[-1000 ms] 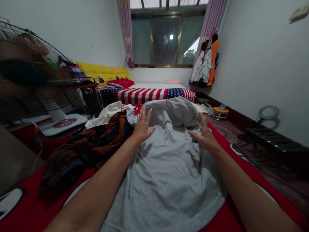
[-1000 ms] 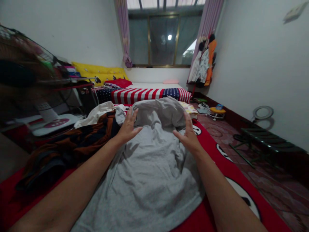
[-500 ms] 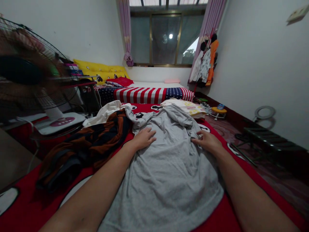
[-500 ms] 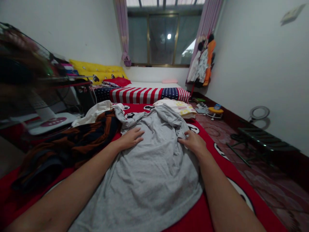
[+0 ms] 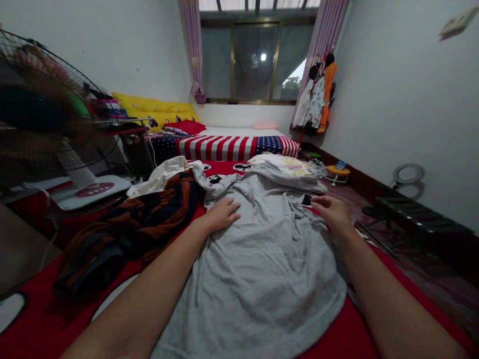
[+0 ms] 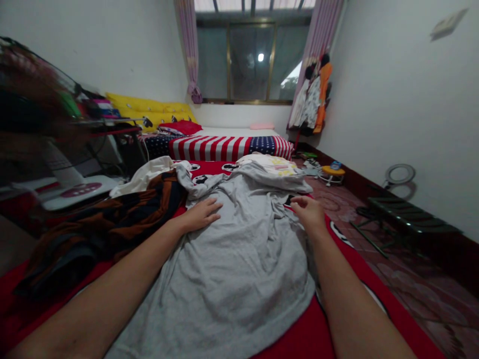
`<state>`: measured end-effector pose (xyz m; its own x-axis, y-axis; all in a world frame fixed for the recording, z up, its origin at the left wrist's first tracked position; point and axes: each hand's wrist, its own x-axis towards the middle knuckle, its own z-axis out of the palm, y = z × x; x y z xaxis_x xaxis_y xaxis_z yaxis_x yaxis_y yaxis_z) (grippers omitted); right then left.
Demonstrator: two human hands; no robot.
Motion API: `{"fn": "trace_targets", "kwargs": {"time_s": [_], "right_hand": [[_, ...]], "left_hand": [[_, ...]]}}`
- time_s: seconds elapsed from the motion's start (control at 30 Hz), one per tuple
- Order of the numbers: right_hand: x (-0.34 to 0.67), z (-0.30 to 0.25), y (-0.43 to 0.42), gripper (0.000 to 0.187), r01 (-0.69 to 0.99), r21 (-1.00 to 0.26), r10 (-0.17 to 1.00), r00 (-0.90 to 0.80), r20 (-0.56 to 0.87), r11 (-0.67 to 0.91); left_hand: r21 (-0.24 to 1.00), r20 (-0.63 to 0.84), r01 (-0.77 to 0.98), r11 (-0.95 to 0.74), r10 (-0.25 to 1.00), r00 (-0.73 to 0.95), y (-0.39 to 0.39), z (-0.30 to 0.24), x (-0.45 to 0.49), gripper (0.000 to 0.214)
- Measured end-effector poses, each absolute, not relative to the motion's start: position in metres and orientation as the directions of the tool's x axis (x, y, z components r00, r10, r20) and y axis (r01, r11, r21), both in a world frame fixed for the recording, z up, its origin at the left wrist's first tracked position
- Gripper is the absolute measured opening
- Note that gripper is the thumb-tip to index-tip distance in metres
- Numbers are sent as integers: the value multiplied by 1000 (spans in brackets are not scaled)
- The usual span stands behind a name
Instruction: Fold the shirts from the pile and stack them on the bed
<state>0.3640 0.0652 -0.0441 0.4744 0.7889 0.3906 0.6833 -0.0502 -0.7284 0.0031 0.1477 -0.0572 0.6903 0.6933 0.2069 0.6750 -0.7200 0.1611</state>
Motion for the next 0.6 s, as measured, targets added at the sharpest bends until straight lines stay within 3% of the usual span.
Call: {"fn": "trace_targets", "kwargs": {"time_s": [0.17,0.23,0.3,0.33,0.4,0.5,0.53,0.6], "right_hand": [[329,-50,62,56,894,-447,895,170,413,37],[323,-45,58,47,911,-413,911,155,382,18],[322,-31,50,30,875,-482,865,269,423,-36],[324,-21,44,25,837,-546,791,355,499,-31],[329,1,33,24,749,-655,512,526,679,98],[341,28,21,23,654,-661,84,685,724,368],[344,32,20,21,638,-652,9,712,702,410],[349,34,22,18,625,-661,-14,731,682,415]], "left_hand": [[166,181,668,-726,688,703,148,-54,1,46],[165,181,665,-728,685,706,147,-53,0,46],[171,174,665,-727,686,706,147,-52,-1,47],[176,165,666,-725,689,706,147,-52,-1,48],[189,148,667,-721,692,706,146,-51,0,48],[206,155,660,-723,690,707,143,-49,2,47],[214,164,651,-728,684,711,143,-47,3,46],[235,166,620,-748,660,733,142,-40,2,44]]}}
